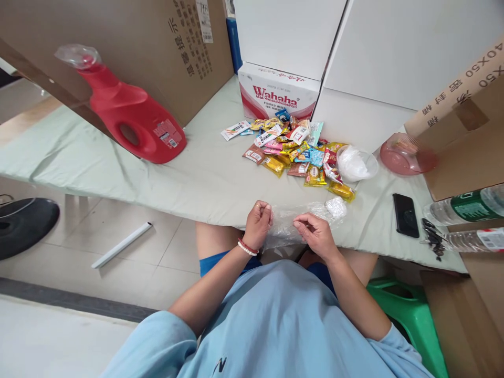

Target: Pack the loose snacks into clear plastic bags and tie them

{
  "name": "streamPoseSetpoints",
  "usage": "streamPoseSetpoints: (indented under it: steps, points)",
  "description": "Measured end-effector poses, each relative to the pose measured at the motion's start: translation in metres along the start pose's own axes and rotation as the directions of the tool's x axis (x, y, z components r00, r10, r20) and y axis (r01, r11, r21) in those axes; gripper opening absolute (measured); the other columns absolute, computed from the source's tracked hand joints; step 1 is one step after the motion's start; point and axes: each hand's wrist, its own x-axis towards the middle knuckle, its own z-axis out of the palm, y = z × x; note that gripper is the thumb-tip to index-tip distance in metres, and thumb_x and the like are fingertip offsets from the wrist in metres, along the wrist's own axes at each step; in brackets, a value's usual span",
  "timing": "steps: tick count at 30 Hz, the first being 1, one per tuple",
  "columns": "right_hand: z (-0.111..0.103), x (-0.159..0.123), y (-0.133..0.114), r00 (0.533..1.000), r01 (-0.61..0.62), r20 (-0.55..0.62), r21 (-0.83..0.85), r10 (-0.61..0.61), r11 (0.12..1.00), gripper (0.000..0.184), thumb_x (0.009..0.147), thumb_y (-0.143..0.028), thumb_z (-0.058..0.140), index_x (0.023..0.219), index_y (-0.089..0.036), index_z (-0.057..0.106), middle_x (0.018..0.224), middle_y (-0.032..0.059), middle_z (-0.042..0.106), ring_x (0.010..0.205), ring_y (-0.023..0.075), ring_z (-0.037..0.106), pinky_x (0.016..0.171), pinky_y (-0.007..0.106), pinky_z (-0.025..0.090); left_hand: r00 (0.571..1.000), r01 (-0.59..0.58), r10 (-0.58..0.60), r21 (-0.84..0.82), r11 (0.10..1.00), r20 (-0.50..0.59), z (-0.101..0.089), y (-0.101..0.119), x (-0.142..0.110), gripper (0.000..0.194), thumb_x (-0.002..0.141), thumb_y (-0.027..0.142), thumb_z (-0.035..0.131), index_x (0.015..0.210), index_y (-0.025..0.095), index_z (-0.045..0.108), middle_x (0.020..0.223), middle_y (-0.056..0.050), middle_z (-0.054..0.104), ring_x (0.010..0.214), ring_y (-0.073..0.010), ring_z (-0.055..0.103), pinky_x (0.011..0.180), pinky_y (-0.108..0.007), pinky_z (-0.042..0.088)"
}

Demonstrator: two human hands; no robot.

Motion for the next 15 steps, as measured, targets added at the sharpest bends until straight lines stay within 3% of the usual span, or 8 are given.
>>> streamPoseSetpoints:
  steps: [3,6,10,15]
  points:
    - [0.019,0.001,-0.002,0.981,-0.193,0.048,0.22,0.187,0.956,0.05,0.088,-0.059,0.07,0.123,-0.024,0.063,0.108,0.0081,0.071,0.09,0.0212,0.068,0.055,0.028,0.059,0.989,-0.139,0.13,0.167,0.976,0.065,0.01,0.001,-0.012,0.033,0.097,0.056,0.057,0.089,0.023,0.052,0.066,0.004,0.055,0.059,-0.0128,0.05,0.061,-0.027,0.04]
    - [0.029,0.008,0.001,0.968,-0.225,-0.049,0.278,0.248,0.934,0.048,0.079,-0.058,0.078,0.108,-0.022,0.064,0.095,0.0054,0.069,0.083,0.0194,0.065,0.053,0.026,0.056,0.981,-0.187,0.17,0.23,0.955,0.09,0.018,-0.001,-0.015,0.031,0.098,0.052,0.056,0.089,0.023,0.054,0.068,0.003,0.056,0.062,-0.0136,0.052,0.064,-0.028,0.041]
    - [0.014,0.012,0.007,0.944,-0.183,-0.207,0.321,0.258,0.929,0.034,0.081,-0.051,0.077,0.087,-0.022,0.064,0.073,-0.0023,0.06,0.059,0.0112,0.051,0.051,0.023,0.048,0.988,-0.066,0.079,0.098,0.993,-0.131,0.005,-0.002,0.004,0.033,0.097,0.053,0.058,0.087,0.024,0.048,0.063,0.006,0.053,0.052,-0.011,0.047,0.053,-0.025,0.038]
    - [-0.01,0.0,0.014,0.918,-0.133,-0.309,0.35,0.249,0.927,0.031,0.082,-0.049,0.078,0.09,-0.022,0.064,0.075,-0.0025,0.059,0.06,0.0106,0.051,0.053,0.022,0.046,0.952,-0.06,0.046,-0.038,0.997,-0.302,-0.035,-0.005,0.023,0.032,0.093,0.049,0.063,0.087,0.024,0.043,0.063,0.008,0.051,0.048,-0.0079,0.044,0.047,-0.02,0.035]
